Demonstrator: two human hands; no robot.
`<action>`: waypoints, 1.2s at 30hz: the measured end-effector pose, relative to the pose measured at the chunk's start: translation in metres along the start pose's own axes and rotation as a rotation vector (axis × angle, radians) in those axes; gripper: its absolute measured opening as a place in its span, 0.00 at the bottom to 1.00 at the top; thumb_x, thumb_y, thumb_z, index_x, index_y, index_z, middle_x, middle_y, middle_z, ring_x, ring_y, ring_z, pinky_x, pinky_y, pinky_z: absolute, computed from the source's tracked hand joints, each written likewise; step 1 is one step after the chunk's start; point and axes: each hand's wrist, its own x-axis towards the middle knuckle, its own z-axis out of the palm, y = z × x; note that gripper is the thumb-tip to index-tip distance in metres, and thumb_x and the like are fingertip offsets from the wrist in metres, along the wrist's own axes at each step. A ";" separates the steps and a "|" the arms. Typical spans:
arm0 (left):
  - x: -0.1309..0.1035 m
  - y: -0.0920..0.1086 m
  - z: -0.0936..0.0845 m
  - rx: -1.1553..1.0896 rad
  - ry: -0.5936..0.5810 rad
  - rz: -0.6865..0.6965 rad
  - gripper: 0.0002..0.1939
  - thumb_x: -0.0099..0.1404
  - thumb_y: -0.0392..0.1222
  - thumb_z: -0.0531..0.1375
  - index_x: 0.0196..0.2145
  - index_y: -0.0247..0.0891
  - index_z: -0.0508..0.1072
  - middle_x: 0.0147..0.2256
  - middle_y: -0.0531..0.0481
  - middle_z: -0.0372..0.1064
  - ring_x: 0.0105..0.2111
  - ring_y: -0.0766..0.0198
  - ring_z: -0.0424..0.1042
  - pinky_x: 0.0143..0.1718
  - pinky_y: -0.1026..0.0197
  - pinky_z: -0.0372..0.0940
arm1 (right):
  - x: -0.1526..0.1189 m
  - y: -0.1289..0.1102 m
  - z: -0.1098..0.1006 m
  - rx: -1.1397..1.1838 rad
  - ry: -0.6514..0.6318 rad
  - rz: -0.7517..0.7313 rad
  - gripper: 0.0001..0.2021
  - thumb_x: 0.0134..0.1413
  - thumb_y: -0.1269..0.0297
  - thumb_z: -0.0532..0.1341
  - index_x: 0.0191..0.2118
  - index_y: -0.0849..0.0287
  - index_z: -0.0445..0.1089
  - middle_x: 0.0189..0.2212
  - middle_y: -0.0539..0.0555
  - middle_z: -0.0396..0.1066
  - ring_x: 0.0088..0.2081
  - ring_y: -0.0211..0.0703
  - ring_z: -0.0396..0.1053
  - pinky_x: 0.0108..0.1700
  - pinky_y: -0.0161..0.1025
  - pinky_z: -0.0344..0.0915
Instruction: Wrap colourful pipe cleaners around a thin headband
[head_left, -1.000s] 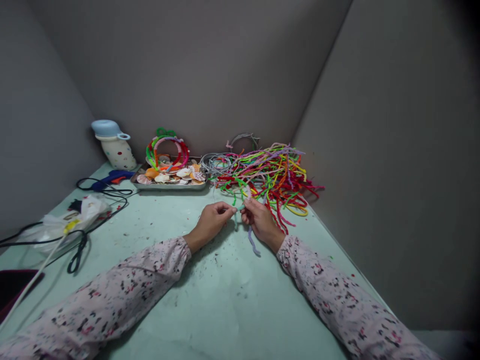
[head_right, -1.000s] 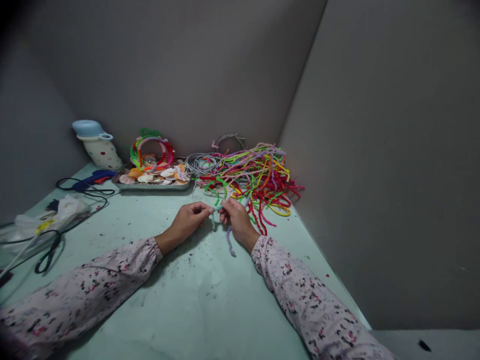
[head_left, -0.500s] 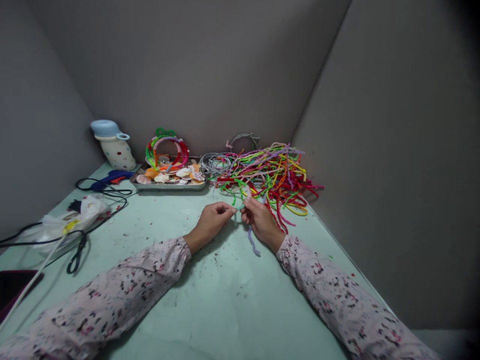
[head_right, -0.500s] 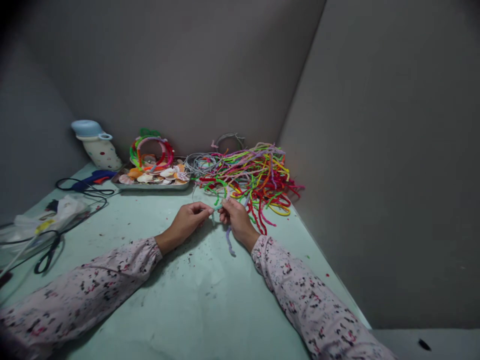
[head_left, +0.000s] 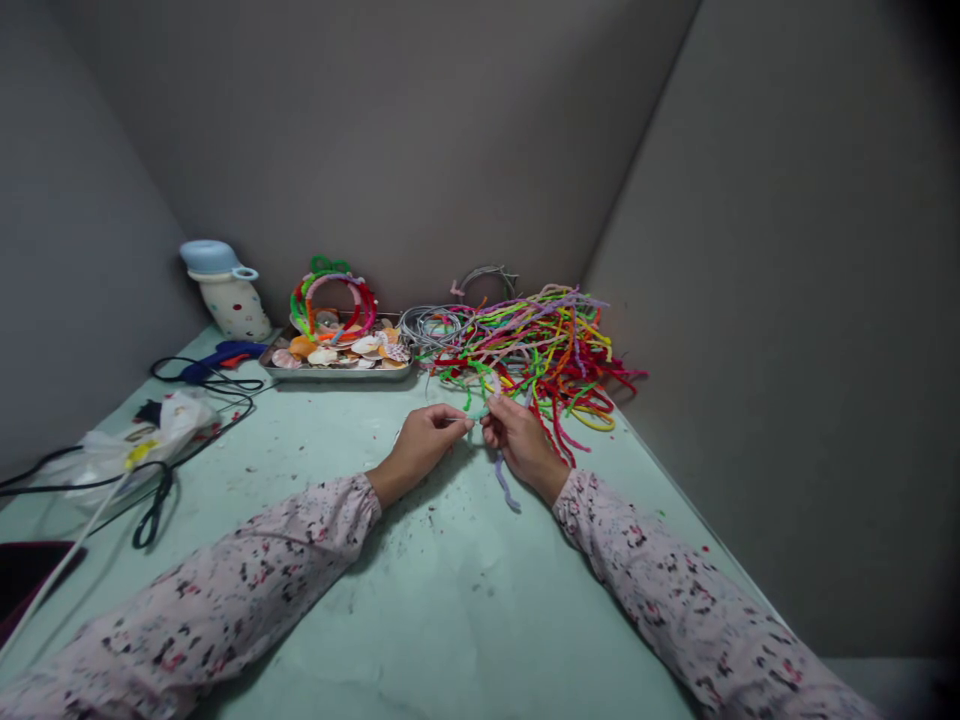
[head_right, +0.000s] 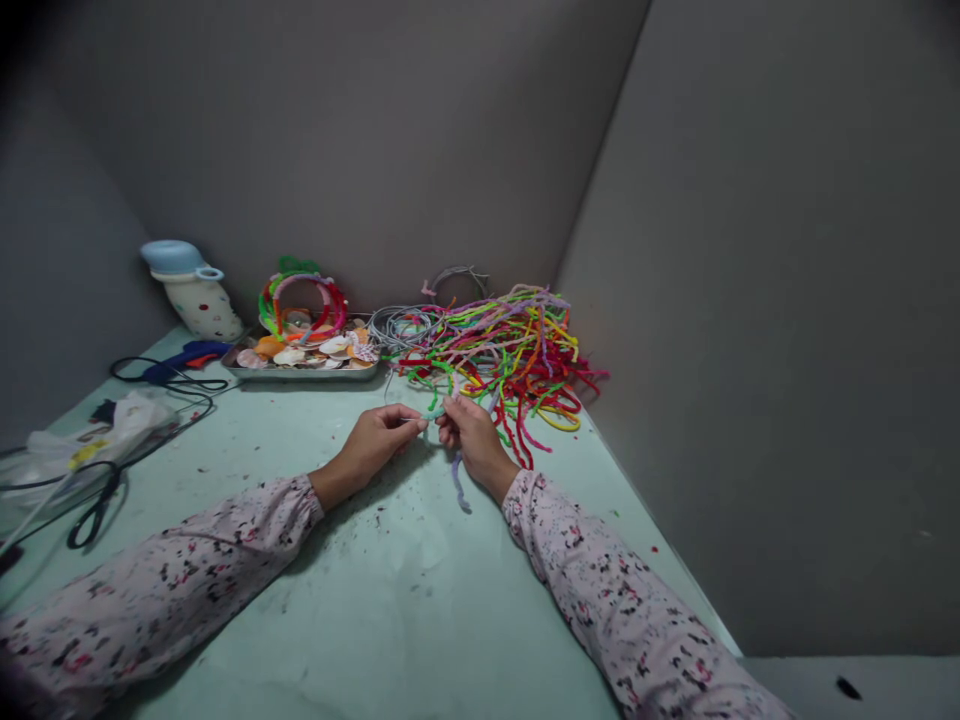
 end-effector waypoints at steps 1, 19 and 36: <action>0.000 0.000 0.000 0.007 0.002 0.003 0.15 0.53 0.49 0.64 0.30 0.33 0.74 0.19 0.56 0.63 0.18 0.72 0.57 0.19 0.68 0.52 | 0.000 0.000 0.000 0.000 -0.003 0.000 0.14 0.51 0.53 0.63 0.28 0.59 0.65 0.22 0.47 0.68 0.18 0.29 0.62 0.18 0.27 0.55; 0.001 -0.006 0.000 -0.001 0.003 0.046 0.13 0.54 0.48 0.63 0.31 0.34 0.72 0.21 0.56 0.64 0.18 0.73 0.58 0.20 0.68 0.53 | -0.001 -0.001 0.001 -0.001 -0.011 0.000 0.14 0.51 0.53 0.62 0.28 0.59 0.66 0.22 0.47 0.68 0.18 0.28 0.62 0.18 0.27 0.55; -0.007 0.006 -0.001 0.287 0.183 0.308 0.14 0.62 0.48 0.57 0.38 0.36 0.76 0.26 0.52 0.65 0.25 0.68 0.62 0.28 0.65 0.57 | 0.000 -0.004 0.003 0.019 0.004 -0.005 0.13 0.51 0.53 0.62 0.29 0.58 0.65 0.24 0.48 0.68 0.19 0.30 0.61 0.19 0.30 0.54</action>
